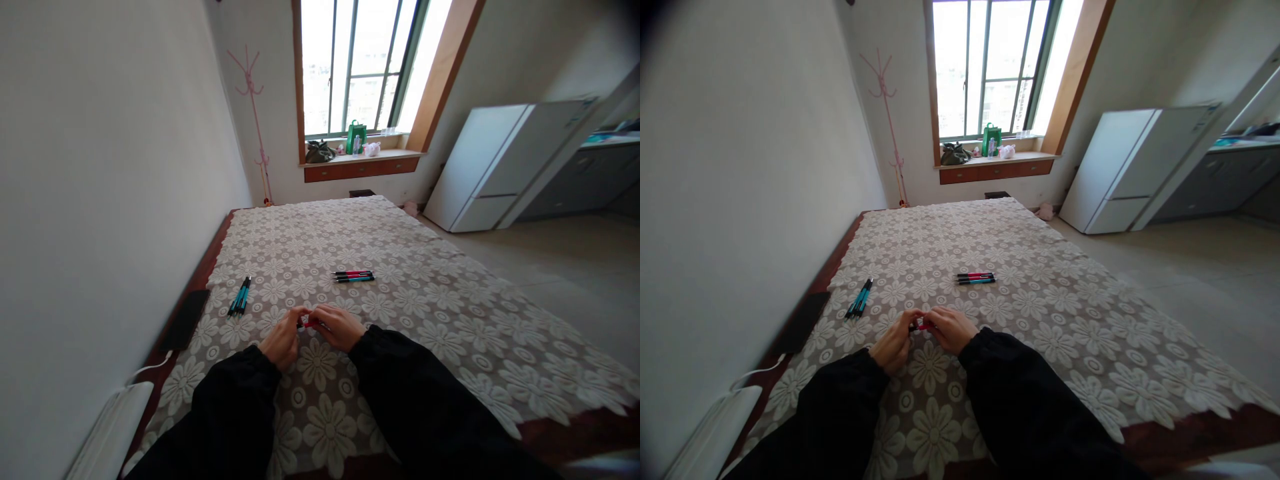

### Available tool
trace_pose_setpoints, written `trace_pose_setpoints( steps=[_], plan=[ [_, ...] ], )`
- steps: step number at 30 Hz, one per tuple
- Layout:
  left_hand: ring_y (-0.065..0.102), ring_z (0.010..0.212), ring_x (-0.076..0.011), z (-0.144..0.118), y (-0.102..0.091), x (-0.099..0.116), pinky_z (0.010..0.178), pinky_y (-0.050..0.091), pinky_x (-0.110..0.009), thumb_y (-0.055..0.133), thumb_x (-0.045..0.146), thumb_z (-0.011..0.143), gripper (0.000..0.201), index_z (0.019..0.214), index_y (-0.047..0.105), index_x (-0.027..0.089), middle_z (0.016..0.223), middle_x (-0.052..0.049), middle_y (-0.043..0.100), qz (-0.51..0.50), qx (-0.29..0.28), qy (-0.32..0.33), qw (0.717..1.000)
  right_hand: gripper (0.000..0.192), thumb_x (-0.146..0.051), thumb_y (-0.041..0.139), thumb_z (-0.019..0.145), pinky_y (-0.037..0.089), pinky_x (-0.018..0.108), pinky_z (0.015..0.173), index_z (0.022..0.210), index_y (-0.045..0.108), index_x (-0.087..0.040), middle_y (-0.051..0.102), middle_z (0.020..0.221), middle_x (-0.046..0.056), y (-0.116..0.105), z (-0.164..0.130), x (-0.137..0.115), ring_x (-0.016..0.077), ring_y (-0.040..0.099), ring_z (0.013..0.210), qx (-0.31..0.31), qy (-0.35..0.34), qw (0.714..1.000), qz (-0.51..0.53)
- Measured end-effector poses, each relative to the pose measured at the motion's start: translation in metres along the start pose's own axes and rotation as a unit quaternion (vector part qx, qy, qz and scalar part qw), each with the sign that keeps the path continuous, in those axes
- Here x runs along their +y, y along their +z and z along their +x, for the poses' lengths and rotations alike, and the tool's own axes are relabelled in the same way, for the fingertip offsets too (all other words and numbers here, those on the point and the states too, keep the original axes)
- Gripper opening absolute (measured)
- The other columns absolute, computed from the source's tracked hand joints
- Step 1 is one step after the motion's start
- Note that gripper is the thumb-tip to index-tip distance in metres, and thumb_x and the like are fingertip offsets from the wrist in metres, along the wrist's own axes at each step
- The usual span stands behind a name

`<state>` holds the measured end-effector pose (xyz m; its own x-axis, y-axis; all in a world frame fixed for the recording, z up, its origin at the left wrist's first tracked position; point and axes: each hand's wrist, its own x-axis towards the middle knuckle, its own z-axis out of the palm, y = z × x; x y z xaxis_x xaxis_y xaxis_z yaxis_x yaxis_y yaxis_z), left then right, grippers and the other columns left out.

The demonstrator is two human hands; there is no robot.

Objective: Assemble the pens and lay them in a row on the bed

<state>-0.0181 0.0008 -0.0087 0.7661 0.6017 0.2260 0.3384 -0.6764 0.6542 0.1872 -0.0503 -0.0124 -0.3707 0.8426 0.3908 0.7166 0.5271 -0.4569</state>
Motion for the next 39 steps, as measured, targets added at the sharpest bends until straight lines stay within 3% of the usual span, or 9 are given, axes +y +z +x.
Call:
trace_pose_setpoints(
  steps=[5,9,13,16,18,27,34,39],
  plan=[
    [0.044,0.133,-0.0206,0.002,0.002,-0.009,0.112,0.04,-0.044,0.038,-0.007,0.056,0.087,0.138,0.03,0.022,0.142,-0.01,0.047,-0.032,-0.01,0.032,0.999,0.015,-0.017,0.051,0.091,0.047,0.03,0.084,0.104,0.058,-0.022,0.065,0.101,0.006,0.004,0.0,0.002,0.0199,0.06,0.095,-0.011,0.016,1.0,-0.003],
    [0.041,0.135,-0.022,0.004,-0.004,-0.012,0.116,0.033,-0.043,0.042,-0.005,0.056,0.082,0.135,0.037,0.019,0.141,-0.011,0.048,0.026,0.029,0.017,0.999,0.02,-0.014,0.052,0.089,0.047,0.031,0.086,0.106,0.06,-0.022,0.065,0.102,0.007,0.006,-0.001,0.004,0.0209,0.06,0.097,-0.013,0.027,1.0,-0.004],
    [0.051,0.121,-0.0269,0.005,-0.017,-0.009,0.108,0.039,-0.043,0.055,0.006,0.062,0.047,0.106,0.056,0.018,0.121,-0.01,0.059,0.124,0.052,-0.045,0.99,0.018,-0.015,0.052,0.09,0.047,0.03,0.084,0.105,0.06,-0.021,0.064,0.098,0.006,0.006,-0.001,0.005,0.0201,0.06,0.094,-0.016,0.029,0.999,0.001],
    [0.054,0.111,-0.0274,0.006,-0.022,-0.004,0.097,0.044,-0.042,0.06,0.016,0.07,0.018,0.088,0.059,0.02,0.106,-0.008,0.062,0.178,0.036,-0.07,0.981,0.014,-0.016,0.052,0.091,0.046,0.029,0.083,0.102,0.059,-0.021,0.063,0.097,0.006,0.005,0.0,0.004,0.0193,0.059,0.092,-0.021,0.031,0.999,0.006],
    [0.056,0.107,-0.027,0.006,-0.023,-0.002,0.092,0.044,-0.041,0.061,0.02,0.075,0.011,0.086,0.06,0.021,0.101,-0.007,0.064,0.189,0.03,-0.075,0.979,0.012,-0.016,0.052,0.091,0.046,0.029,0.082,0.1,0.058,-0.021,0.063,0.096,0.005,0.005,0.0,0.004,0.019,0.059,0.092,-0.024,0.035,0.999,0.006],
    [0.061,0.084,-0.0203,0.005,-0.017,-0.006,0.077,0.046,-0.031,0.061,0.018,0.078,0.012,0.09,0.063,0.021,0.086,-0.005,0.063,0.139,0.05,-0.074,0.986,0.012,-0.016,0.05,0.092,0.045,0.029,0.081,0.099,0.058,-0.021,0.064,0.096,0.005,0.004,0.0,0.006,0.019,0.06,0.091,-0.001,0.057,0.998,-0.019],
    [0.062,0.08,-0.0184,0.004,-0.013,-0.005,0.076,0.047,-0.03,0.061,0.018,0.079,0.011,0.089,0.065,0.02,0.082,-0.004,0.062,0.092,0.064,-0.068,0.991,0.012,-0.019,0.047,0.095,0.045,0.029,0.079,0.098,0.058,-0.021,0.066,0.094,0.005,0.003,-0.001,0.005,0.0188,0.061,0.087,0.002,0.046,0.998,-0.038],
    [0.062,0.077,-0.0176,0.005,-0.011,-0.008,0.074,0.046,-0.03,0.062,0.018,0.079,0.013,0.091,0.067,0.02,0.082,-0.003,0.062,0.08,0.065,-0.089,0.991,0.019,-0.018,0.054,0.091,0.045,0.028,0.079,0.109,0.055,-0.019,0.067,0.096,0.006,0.001,-0.001,0.003,0.0184,0.063,0.088,-0.01,0.064,0.997,-0.031]
  ],
)
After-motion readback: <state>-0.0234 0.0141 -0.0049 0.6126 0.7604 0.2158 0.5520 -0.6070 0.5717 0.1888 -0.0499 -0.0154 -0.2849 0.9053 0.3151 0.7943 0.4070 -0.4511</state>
